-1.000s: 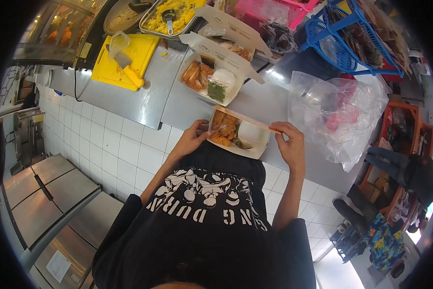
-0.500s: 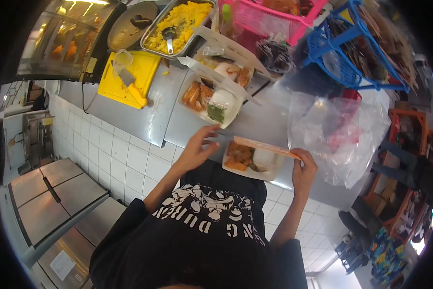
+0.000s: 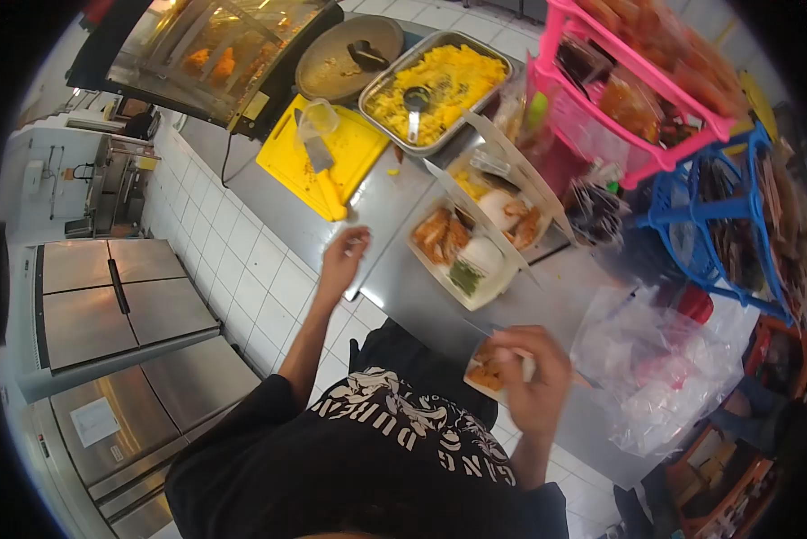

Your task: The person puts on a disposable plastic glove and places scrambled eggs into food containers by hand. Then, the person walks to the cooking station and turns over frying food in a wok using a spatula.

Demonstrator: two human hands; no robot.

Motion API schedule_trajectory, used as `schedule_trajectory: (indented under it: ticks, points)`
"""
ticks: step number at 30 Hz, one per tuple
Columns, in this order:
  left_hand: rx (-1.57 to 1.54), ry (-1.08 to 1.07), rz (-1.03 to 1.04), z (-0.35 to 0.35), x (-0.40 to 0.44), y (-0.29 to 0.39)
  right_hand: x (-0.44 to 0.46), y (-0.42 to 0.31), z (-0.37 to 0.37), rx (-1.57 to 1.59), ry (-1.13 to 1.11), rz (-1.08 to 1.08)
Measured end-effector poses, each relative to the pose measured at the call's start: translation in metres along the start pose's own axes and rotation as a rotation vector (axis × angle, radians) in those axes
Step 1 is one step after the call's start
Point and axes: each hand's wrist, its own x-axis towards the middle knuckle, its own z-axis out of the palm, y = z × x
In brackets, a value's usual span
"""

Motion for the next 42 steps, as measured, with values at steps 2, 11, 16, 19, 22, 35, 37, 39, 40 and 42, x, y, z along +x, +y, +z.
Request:
schedule_trajectory:
  ticks: [2, 11, 16, 19, 22, 35, 37, 39, 40, 42]
  points:
    - [0.183, 0.242, 0.075, -0.038, 0.057, -0.012, 0.02, 0.001, 0.048, 0.001, -0.137, 0.029]
    - [0.685, 0.247, 0.245, -0.117, 0.294, -0.04, 0.116, 0.041, 0.254, 0.421, -0.239, 0.325]
    - [0.232, 0.122, 0.465, -0.135, 0.246, -0.018, 0.195, 0.071, 0.331, 0.878, 0.033, 0.454]
    - [0.031, 0.083, 0.648, -0.144, 0.167, 0.018, 0.207, 0.085, 0.353, 0.922, 0.012, 0.456]
    - [-0.069, 0.001, 0.684, -0.145, 0.128, 0.022, 0.208, 0.074, 0.36, 1.028, 0.261, 0.349]
    - [-0.044, -0.489, 0.637, -0.121, 0.121, 0.022, 0.179, 0.09, 0.319, 1.238, 0.433, 0.083]
    - [-0.037, -0.545, 0.646, -0.118, 0.119, 0.028, 0.175, 0.089, 0.316, 1.098, 0.437, 0.133]
    - [-0.011, -0.594, 0.642, -0.116, 0.121, 0.034, 0.174, 0.089, 0.317, 0.96, 0.434, 0.184]
    - [0.008, -0.638, 0.643, -0.115, 0.123, 0.036, 0.174, 0.09, 0.319, 0.839, 0.468, 0.203]
    - [0.013, -0.654, 0.626, -0.111, 0.126, 0.039, 0.171, 0.097, 0.317, 0.719, 0.515, 0.233]
